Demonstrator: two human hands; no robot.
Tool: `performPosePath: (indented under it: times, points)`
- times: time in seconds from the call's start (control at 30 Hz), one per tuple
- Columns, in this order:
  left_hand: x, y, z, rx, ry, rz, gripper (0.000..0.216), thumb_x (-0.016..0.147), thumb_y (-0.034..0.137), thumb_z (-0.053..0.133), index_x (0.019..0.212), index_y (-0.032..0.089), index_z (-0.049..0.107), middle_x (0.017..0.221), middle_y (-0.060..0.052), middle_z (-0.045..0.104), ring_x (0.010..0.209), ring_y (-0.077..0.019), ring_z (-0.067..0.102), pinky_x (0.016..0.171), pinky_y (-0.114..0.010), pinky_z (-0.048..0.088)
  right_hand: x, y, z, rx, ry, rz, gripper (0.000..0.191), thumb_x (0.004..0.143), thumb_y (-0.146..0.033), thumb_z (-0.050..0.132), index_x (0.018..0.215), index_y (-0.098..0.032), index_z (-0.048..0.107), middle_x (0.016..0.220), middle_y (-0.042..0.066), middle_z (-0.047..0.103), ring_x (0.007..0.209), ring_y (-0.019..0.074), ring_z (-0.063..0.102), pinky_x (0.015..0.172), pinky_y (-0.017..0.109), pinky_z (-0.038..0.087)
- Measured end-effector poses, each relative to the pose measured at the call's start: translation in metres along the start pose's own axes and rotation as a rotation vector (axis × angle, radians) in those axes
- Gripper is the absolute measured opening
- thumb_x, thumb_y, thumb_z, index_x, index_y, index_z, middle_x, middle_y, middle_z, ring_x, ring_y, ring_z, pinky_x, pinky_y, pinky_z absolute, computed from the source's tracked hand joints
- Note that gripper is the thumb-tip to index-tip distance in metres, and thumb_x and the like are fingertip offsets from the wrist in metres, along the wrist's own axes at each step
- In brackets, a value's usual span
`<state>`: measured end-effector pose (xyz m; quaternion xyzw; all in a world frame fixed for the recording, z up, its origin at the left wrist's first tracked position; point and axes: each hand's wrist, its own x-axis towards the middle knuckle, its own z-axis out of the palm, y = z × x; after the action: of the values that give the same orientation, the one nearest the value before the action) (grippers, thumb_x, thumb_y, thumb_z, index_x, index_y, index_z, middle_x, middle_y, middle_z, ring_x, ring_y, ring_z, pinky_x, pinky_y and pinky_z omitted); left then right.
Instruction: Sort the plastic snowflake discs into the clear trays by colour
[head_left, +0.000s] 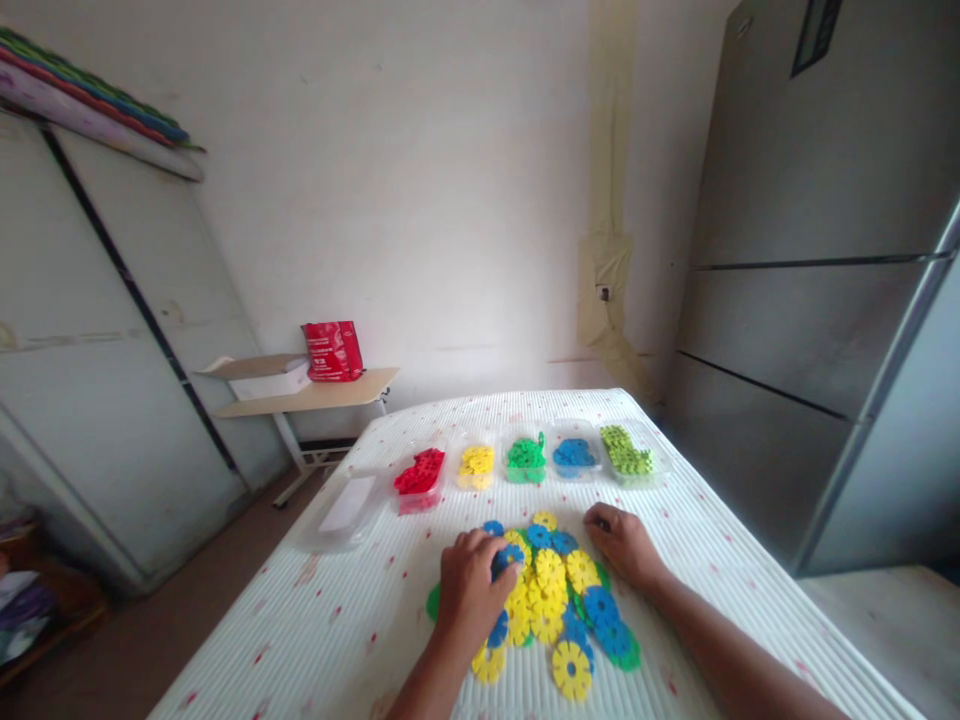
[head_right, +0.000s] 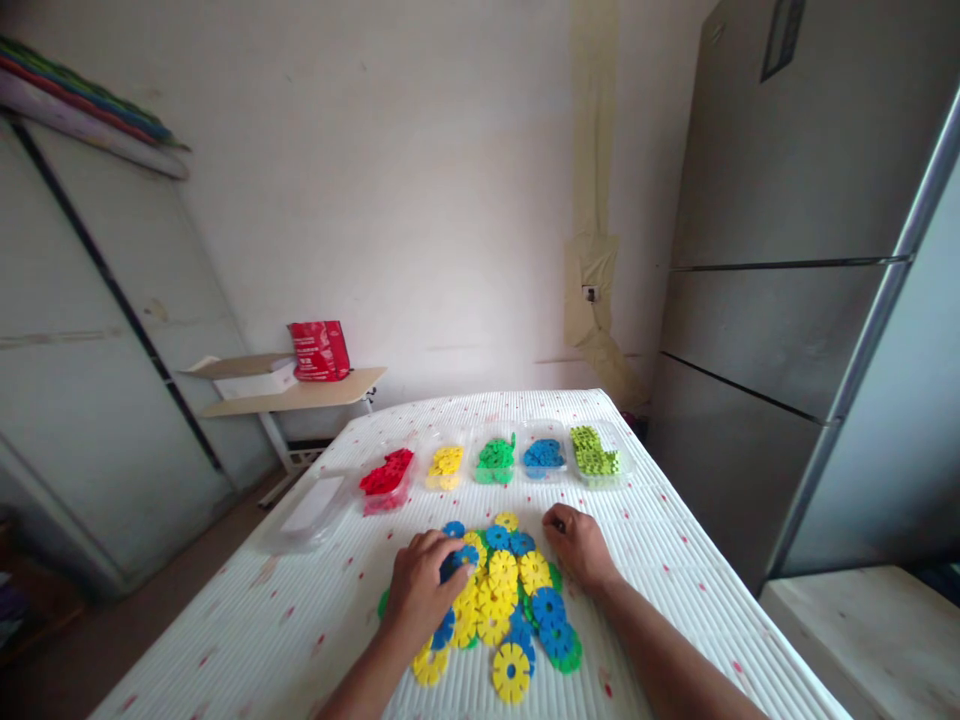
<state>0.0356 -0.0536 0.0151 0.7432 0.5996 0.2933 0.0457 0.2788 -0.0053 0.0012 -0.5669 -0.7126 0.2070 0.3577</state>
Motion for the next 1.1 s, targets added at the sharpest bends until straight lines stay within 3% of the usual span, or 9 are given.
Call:
performPosePath:
  times: [0.23,0.4,0.6,0.87,1.1]
  points:
    - [-0.001,-0.009,0.007,-0.266,0.058,-0.097,0.013,0.068,0.021,0.054,0.080,0.021,0.060,0.075,0.000,0.063,0.075,-0.0163,0.057,0.073,-0.027,0.040,0.000,0.002,0.002,-0.032,0.006,-0.012,0.020,0.069,-0.025,0.041,0.069,-0.019,0.060,0.067,0.001,0.063,0.065,0.0155,0.058,0.061,0.023,0.040]
    - [0.026,-0.032,0.006,-0.525,0.105,-0.223,0.016,0.070,0.025,0.049,0.080,0.017,0.059,0.071,0.000,0.063,0.070,-0.0155,0.059,0.065,-0.024,0.044,-0.001,0.001,0.001,-0.041,0.003,-0.008,0.019,0.069,-0.025,0.041,0.069,-0.019,0.059,0.068,0.001,0.063,0.066,0.0154,0.057,0.062,0.023,0.040]
    - [0.057,-0.052,0.020,-0.495,0.012,-0.292,0.019,0.066,0.020,0.051,0.081,0.014,0.061,0.071,-0.001,0.065,0.068,-0.0152,0.061,0.063,-0.023,0.045,-0.001,-0.002,0.000,-0.040,0.002,-0.008,0.018,0.069,-0.024,0.041,0.068,-0.020,0.058,0.067,0.001,0.062,0.066,0.0151,0.057,0.061,0.023,0.039]
    - [0.062,-0.057,0.031,-0.330,-0.115,-0.322,0.017,0.057,0.011,0.058,0.073,0.016,0.064,0.077,-0.003,0.066,0.077,-0.0169,0.060,0.069,-0.023,0.041,-0.001,-0.003,0.002,-0.063,0.014,0.004,0.019,0.068,-0.023,0.040,0.069,-0.019,0.059,0.068,0.001,0.063,0.065,0.0147,0.057,0.061,0.022,0.039]
    - [0.069,-0.059,0.025,-0.364,-0.213,-0.348,0.013,0.051,0.006,0.056,0.057,0.017,0.053,0.052,0.006,0.051,0.056,-0.0115,0.050,0.051,-0.020,0.032,0.000,-0.004,0.003,-0.081,0.009,0.005,0.019,0.068,-0.021,0.040,0.068,-0.019,0.059,0.069,0.001,0.063,0.065,0.0138,0.056,0.060,0.021,0.038]
